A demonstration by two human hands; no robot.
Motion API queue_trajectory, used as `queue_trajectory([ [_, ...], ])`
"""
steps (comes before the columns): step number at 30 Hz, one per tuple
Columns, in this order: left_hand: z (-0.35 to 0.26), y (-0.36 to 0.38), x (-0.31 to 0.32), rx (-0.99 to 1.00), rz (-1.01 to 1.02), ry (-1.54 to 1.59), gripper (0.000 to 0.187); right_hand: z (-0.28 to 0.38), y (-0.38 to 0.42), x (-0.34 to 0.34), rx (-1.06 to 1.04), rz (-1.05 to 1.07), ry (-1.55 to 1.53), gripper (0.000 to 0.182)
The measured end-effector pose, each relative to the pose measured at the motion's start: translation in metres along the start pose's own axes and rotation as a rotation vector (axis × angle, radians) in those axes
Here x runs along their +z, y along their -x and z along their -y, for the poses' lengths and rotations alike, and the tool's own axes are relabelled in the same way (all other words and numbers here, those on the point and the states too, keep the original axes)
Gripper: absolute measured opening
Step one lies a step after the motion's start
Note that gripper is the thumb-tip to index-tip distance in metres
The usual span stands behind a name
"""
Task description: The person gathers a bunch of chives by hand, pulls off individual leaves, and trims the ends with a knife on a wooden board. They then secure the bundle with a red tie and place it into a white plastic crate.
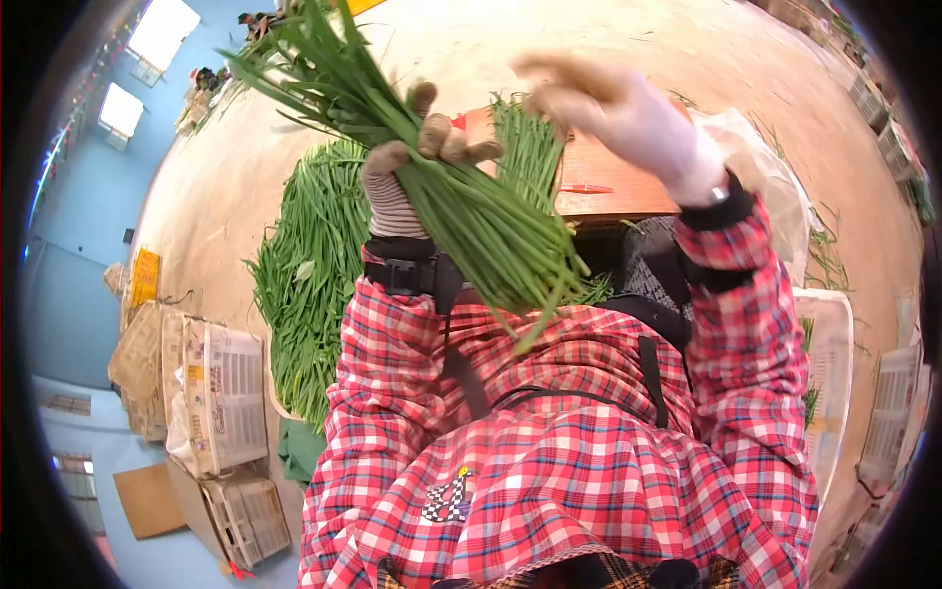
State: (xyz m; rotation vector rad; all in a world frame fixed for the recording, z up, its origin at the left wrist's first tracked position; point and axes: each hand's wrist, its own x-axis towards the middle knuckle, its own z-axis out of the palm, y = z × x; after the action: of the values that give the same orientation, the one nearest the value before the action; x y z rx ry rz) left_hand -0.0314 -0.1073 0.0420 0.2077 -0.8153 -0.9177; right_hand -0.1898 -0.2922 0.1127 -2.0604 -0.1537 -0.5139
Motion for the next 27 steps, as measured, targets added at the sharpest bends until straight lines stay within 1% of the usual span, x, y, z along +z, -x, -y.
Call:
queue_trajectory([
  [1, -0.010, 0.004, -0.006, 0.026, -0.004, 0.014, 0.062, -0.010, 0.022, 0.006, 0.034, 0.042, 0.018, 0.047],
  [2, -0.020, 0.006, -0.010, 0.050, -0.005, 0.031, 0.060, -0.029, 0.037, 0.015, -0.051, 0.066, 0.052, 0.060],
  [3, -0.016, 0.014, -0.014, 0.045, -0.043, 0.031, 0.056, -0.034, 0.062, 0.020, 0.097, 0.158, -0.011, 0.066],
  [4, -0.017, 0.017, -0.017, 0.051, -0.064, 0.036, 0.056, -0.040, 0.074, 0.030, 0.104, 0.213, -0.048, 0.070],
  [6, -0.015, 0.022, -0.024, 0.053, -0.106, 0.047, 0.056, -0.068, 0.083, 0.061, -0.286, 0.098, 0.196, 0.070],
  [8, -0.011, 0.023, -0.026, 0.039, -0.089, 0.083, 0.058, -0.063, 0.086, 0.073, -0.189, 0.141, 0.225, 0.071],
  [9, -0.010, 0.024, -0.029, 0.027, -0.067, 0.102, 0.058, -0.071, 0.087, 0.078, -0.187, 0.092, 0.238, 0.052],
  [10, -0.026, 0.022, -0.028, 0.031, -0.040, 0.125, 0.059, -0.067, 0.078, 0.081, -0.204, 0.140, 0.297, 0.042],
  [12, -0.035, 0.024, -0.034, 0.059, -0.043, 0.123, 0.059, -0.087, 0.088, 0.075, -0.232, 0.219, 0.397, 0.023],
  [13, -0.041, 0.028, -0.038, 0.084, -0.052, 0.134, 0.059, -0.095, 0.096, 0.074, -0.200, 0.210, 0.498, 0.012],
  [14, -0.046, 0.031, -0.041, 0.111, -0.063, 0.144, 0.059, -0.107, 0.108, 0.070, -0.169, 0.202, 0.598, 0.008],
  [15, -0.051, 0.032, -0.042, 0.151, -0.091, 0.130, 0.056, -0.132, 0.126, 0.067, -0.085, 0.301, 0.775, 0.009],
  [16, -0.053, 0.033, -0.043, 0.169, -0.121, 0.096, 0.056, -0.132, 0.138, 0.056, 0.097, 0.491, 0.898, 0.016],
  [17, -0.056, 0.034, -0.044, 0.183, -0.150, 0.063, 0.056, -0.130, 0.145, 0.054, 0.082, 0.341, 0.792, 0.026],
  [18, -0.056, 0.033, -0.044, 0.196, -0.176, 0.031, 0.055, -0.112, 0.143, 0.046, 0.069, 0.189, 0.685, 0.036],
  [19, -0.053, 0.031, -0.040, 0.189, -0.225, 0.050, 0.053, -0.088, 0.130, 0.039, -0.012, 0.123, 0.609, 0.043],
  [21, -0.043, 0.027, -0.038, 0.158, -0.253, -0.031, 0.054, -0.033, 0.094, 0.048, -0.153, -0.023, 0.452, 0.057],
  [22, -0.039, 0.023, -0.039, 0.142, -0.255, -0.071, 0.054, -0.023, 0.085, 0.059, -0.179, -0.044, 0.455, 0.062],
  [23, -0.034, 0.022, -0.039, 0.113, -0.289, -0.084, 0.050, -0.019, 0.072, 0.070, -0.184, -0.049, 0.392, 0.065],
  [24, -0.030, 0.020, -0.036, 0.115, -0.320, -0.085, 0.047, -0.022, 0.063, 0.083, -0.188, -0.129, 0.337, 0.055],
  [26, -0.025, 0.018, -0.029, 0.123, -0.394, -0.094, 0.040, -0.044, 0.046, 0.090, -0.188, -0.106, -0.086, 0.043],
  [27, -0.027, 0.017, -0.028, 0.135, -0.391, -0.091, 0.028, -0.043, 0.048, 0.084, -0.011, -0.084, -0.306, 0.034],
])
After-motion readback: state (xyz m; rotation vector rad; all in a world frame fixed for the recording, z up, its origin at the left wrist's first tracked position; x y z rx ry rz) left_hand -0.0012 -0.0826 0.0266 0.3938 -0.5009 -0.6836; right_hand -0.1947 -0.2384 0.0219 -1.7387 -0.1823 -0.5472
